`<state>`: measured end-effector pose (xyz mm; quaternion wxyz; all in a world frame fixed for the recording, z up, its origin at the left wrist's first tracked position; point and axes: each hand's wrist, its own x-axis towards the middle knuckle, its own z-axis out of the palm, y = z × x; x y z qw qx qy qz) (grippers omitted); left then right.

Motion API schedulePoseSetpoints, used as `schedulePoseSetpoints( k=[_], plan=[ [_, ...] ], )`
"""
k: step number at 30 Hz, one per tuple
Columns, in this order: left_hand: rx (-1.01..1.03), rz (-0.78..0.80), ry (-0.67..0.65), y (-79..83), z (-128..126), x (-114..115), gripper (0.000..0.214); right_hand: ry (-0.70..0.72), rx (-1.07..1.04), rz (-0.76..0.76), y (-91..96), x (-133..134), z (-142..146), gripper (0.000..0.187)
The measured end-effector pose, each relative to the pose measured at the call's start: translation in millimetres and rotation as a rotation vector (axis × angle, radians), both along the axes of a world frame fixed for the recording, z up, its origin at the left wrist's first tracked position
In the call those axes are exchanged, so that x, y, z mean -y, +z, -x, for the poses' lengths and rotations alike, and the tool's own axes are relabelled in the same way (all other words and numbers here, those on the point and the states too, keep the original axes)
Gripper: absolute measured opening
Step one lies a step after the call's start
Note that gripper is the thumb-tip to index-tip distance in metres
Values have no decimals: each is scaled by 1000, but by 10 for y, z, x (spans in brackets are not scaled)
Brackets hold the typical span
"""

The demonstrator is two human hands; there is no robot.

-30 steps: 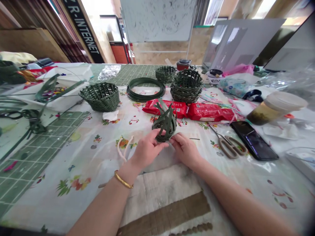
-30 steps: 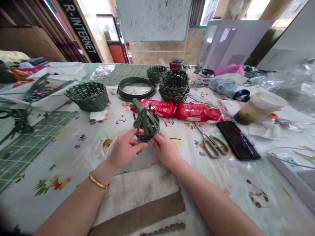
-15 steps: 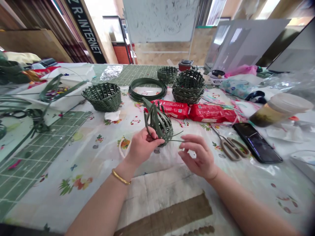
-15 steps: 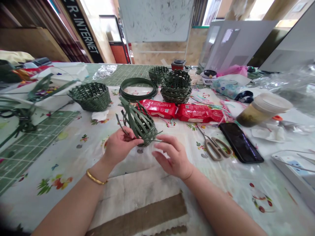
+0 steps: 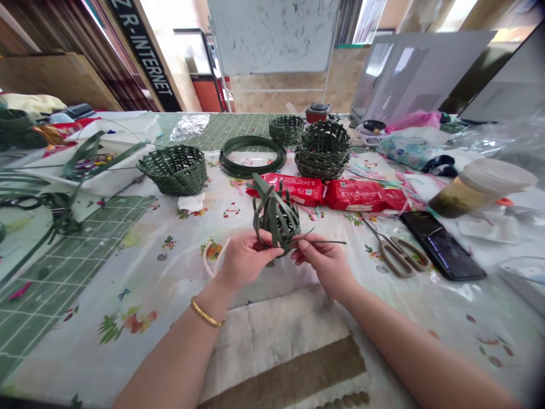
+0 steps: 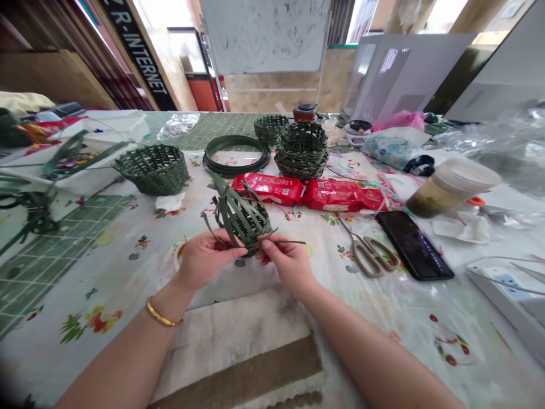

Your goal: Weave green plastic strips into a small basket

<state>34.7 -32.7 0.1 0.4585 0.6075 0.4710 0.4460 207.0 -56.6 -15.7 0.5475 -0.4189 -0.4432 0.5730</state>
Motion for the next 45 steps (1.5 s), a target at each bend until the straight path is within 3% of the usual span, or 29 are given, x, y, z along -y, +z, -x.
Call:
schedulePoseSetpoints(
  k=[3,7,12,17,27,33,36,39,42,45],
  plan=[
    [-18,51,-107,62,-7,20,11,31,-19,-94,13,1,-17,12],
    [-135,34,-158,162,-33,55,10,-69,174,-208,15,17,-76,10],
    [-281,-206,-295,143,-10,40,4,-68,495,-328,77,71,-108,13],
    [-215,-388,-392,98,26,-1,5,49,745,-471,128,96,-57,29],
    [-263,-358,-478,131,32,55,13,66,705,-457,243,101,-85,14],
    [-479,-519,-450,84,-29,85,14,-106,893,-378,171,149,-25,18],
    [-551,-635,-445,97,-45,106,15,-132,820,-297,186,144,-15,20],
    [-467,-656,-423,106,-57,112,14,-99,582,-212,243,117,-32,22],
    [-253,-488,-278,87,-64,93,10,31,314,-144,294,100,-66,19],
    [-42,-222,-154,56,-44,51,11,209,290,-157,311,111,-105,27]
  ],
)
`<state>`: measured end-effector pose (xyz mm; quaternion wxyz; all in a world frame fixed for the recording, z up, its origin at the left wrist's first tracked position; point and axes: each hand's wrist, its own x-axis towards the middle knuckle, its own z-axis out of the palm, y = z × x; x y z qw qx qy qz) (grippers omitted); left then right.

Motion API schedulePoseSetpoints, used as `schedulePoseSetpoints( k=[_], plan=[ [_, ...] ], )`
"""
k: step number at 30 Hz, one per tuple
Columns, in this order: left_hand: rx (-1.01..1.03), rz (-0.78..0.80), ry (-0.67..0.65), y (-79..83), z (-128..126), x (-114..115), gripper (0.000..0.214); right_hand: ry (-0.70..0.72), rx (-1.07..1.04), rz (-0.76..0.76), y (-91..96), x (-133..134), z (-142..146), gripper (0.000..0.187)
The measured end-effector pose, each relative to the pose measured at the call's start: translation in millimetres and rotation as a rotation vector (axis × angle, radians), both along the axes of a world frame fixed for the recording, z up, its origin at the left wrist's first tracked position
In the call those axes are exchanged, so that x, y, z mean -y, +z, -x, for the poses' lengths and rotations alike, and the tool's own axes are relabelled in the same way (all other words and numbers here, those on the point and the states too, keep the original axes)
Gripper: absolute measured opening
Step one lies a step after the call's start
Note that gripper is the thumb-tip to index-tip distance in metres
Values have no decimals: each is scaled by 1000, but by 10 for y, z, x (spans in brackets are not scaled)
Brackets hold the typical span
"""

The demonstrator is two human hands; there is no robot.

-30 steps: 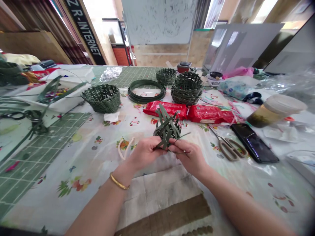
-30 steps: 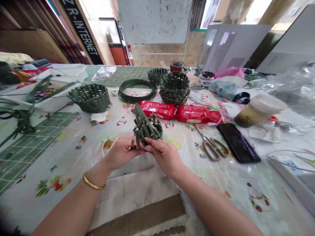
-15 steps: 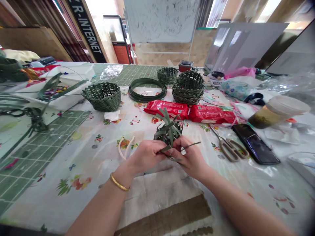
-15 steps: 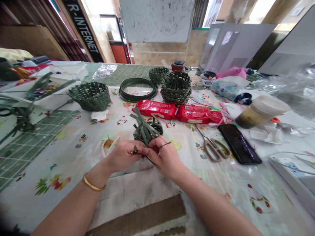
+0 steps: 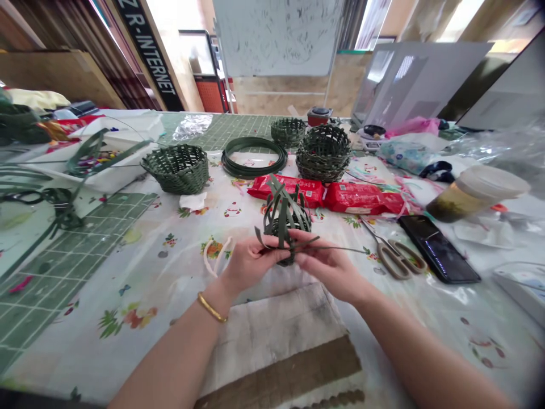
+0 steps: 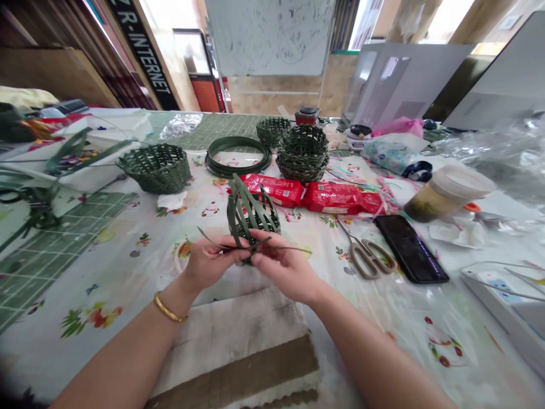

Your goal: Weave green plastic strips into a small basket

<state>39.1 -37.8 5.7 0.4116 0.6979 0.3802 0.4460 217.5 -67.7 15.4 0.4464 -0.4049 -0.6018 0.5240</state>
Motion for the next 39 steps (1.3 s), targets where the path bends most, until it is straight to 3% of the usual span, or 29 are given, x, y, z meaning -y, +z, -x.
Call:
schedulePoseSetpoints(
  k=[3,8,11,15,20,24,27,31,39],
  plan=[
    [84,136,-37,-1,42,-41,12,96,135,-63,-7,8,-32,25],
    [93,222,-141,50,58,-41,14,70,116,3,-12,-24,-39,28],
    [114,229,-120,38,31,-11,16,20,196,-41,-15,-20,-35,12],
    [57,125,-60,2,-2,39,13,-87,331,-193,-93,17,-25,14],
    [-18,-26,38,5,-87,102,8,-237,88,-140,-224,28,78,20],
    [39,83,196,-11,-196,124,11,-268,-118,-123,-263,41,150,25],
    [44,119,281,-39,-239,121,13,-294,-67,-214,-291,65,147,19],
    [8,48,250,-79,-211,103,13,-354,45,-233,-306,52,129,13],
    [-39,-13,184,-75,-136,86,9,-359,-176,-8,-210,-43,144,23]
  ],
)
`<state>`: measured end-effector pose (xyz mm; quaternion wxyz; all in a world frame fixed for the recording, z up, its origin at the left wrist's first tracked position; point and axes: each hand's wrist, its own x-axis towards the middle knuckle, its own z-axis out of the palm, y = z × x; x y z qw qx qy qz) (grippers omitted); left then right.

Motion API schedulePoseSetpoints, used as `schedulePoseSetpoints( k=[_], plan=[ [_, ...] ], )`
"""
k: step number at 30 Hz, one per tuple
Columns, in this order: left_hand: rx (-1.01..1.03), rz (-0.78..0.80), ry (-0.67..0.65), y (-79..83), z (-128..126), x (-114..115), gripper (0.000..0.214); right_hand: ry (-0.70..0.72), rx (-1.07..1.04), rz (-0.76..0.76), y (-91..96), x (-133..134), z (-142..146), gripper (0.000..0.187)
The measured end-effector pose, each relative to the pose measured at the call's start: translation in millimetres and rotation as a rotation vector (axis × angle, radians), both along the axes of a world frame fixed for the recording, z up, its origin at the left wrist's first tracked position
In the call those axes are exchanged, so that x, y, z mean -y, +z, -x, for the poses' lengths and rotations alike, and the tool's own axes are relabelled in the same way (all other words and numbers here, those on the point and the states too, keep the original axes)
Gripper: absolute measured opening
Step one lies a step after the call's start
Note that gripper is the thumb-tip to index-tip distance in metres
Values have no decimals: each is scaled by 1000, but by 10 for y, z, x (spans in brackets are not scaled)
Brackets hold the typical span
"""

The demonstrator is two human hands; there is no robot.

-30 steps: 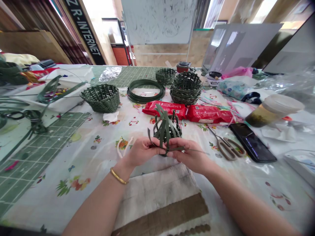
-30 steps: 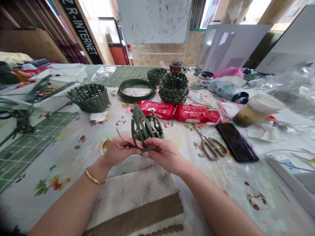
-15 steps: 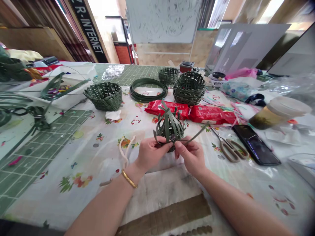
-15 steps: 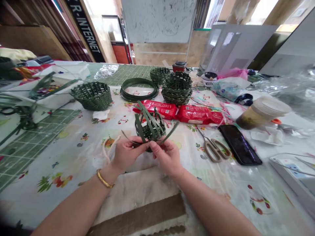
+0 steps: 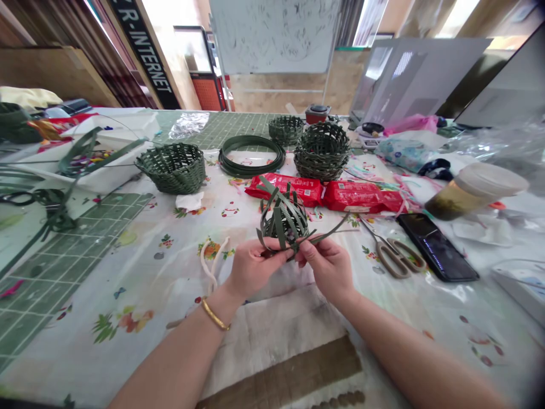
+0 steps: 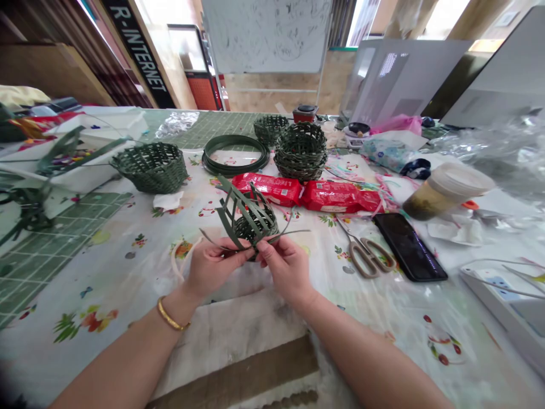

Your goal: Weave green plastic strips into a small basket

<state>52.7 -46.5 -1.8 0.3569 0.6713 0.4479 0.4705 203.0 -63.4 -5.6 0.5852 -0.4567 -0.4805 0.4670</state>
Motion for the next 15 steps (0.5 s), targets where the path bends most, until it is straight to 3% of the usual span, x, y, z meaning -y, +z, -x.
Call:
schedulePoseSetpoints(
  k=[5,10,15],
  plan=[
    [-41,-1,12,-11,-3,3,10,94,-133,37,76,-48,-64,22],
    [-13,-17,-156,28,82,-30,10,170,-208,45,59,-99,-139,20],
    [-129,-31,-264,52,161,-46,8,266,-241,212,5,-149,-219,40]
  ],
)
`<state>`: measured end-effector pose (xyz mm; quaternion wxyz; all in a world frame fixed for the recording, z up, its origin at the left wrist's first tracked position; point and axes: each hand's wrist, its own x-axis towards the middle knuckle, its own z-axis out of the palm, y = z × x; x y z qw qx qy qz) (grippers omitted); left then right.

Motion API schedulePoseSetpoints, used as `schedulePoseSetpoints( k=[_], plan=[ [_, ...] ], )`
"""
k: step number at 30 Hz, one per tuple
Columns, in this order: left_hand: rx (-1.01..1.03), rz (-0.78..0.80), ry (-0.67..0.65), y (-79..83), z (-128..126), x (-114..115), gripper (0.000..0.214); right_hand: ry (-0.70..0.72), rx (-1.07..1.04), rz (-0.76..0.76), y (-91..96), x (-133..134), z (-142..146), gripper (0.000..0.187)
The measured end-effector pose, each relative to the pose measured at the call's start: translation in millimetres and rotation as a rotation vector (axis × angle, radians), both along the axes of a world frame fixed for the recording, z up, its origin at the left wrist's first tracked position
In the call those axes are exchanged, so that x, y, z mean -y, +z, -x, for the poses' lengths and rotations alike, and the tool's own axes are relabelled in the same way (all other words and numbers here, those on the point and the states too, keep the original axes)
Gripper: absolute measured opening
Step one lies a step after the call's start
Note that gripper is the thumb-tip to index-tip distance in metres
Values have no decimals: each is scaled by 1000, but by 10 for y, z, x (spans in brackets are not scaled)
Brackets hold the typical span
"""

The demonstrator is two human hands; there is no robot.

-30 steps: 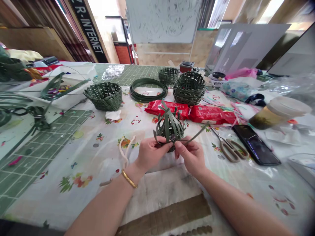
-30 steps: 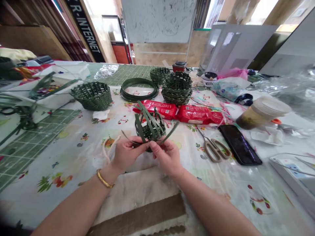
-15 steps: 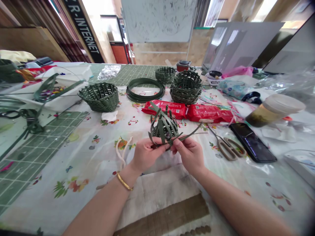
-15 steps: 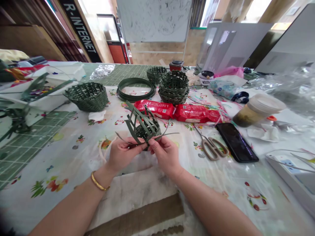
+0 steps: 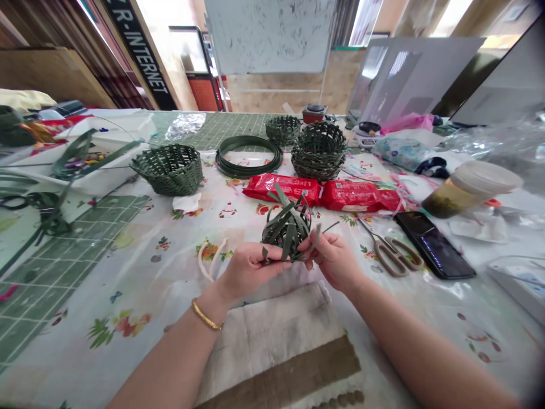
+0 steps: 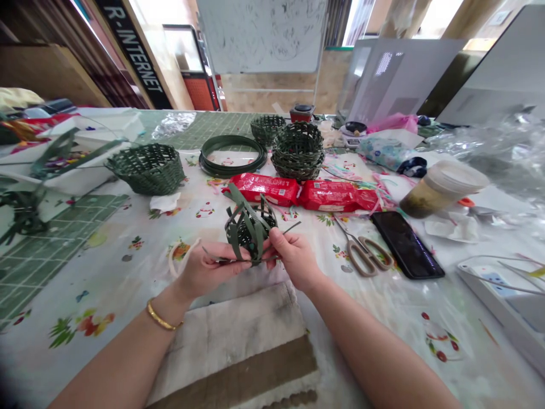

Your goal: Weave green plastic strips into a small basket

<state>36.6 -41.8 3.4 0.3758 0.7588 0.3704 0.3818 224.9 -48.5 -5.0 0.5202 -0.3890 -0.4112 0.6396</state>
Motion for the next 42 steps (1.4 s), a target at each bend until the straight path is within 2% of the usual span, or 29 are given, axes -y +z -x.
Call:
schedulePoseSetpoints(
  k=[4,7,10,12,14,18,20,25,29,31,33,35,37,40,42],
  plan=[
    [55,37,99,6,-25,16,9,37,-33,-61,14,31,-23,18],
    [-5,-4,191,16,-67,34,10,72,-14,-168,62,82,-8,27],
    [-62,-78,190,24,-105,57,12,-30,62,-198,114,111,33,25],
    [-22,-82,211,20,-122,71,11,-143,98,-151,107,107,64,23],
    [77,-55,285,6,-129,73,11,-189,112,-75,47,89,88,25],
    [250,92,357,-17,-122,29,10,-156,81,137,-130,46,117,35],
    [295,192,366,-5,-116,-2,15,-148,59,145,-160,37,124,34],
    [431,405,401,110,-94,-26,25,-198,197,-141,-46,106,98,28],
    [485,584,325,172,-54,-40,27,-333,413,-349,0,161,43,13],
    [489,668,276,149,-35,-66,29,-307,462,-376,-19,138,24,11],
    [510,699,252,104,-22,-92,31,-258,414,-311,-54,88,20,13],
    [537,643,264,70,-13,-102,37,-267,315,-220,-98,40,29,15],
    [489,489,290,72,-4,-79,51,-324,198,-145,-146,17,43,16],
    [139,175,246,129,-1,17,74,-389,33,-27,-201,32,53,19],
    [-146,54,166,165,-21,102,89,-386,-34,31,-209,58,49,21]
  ],
)
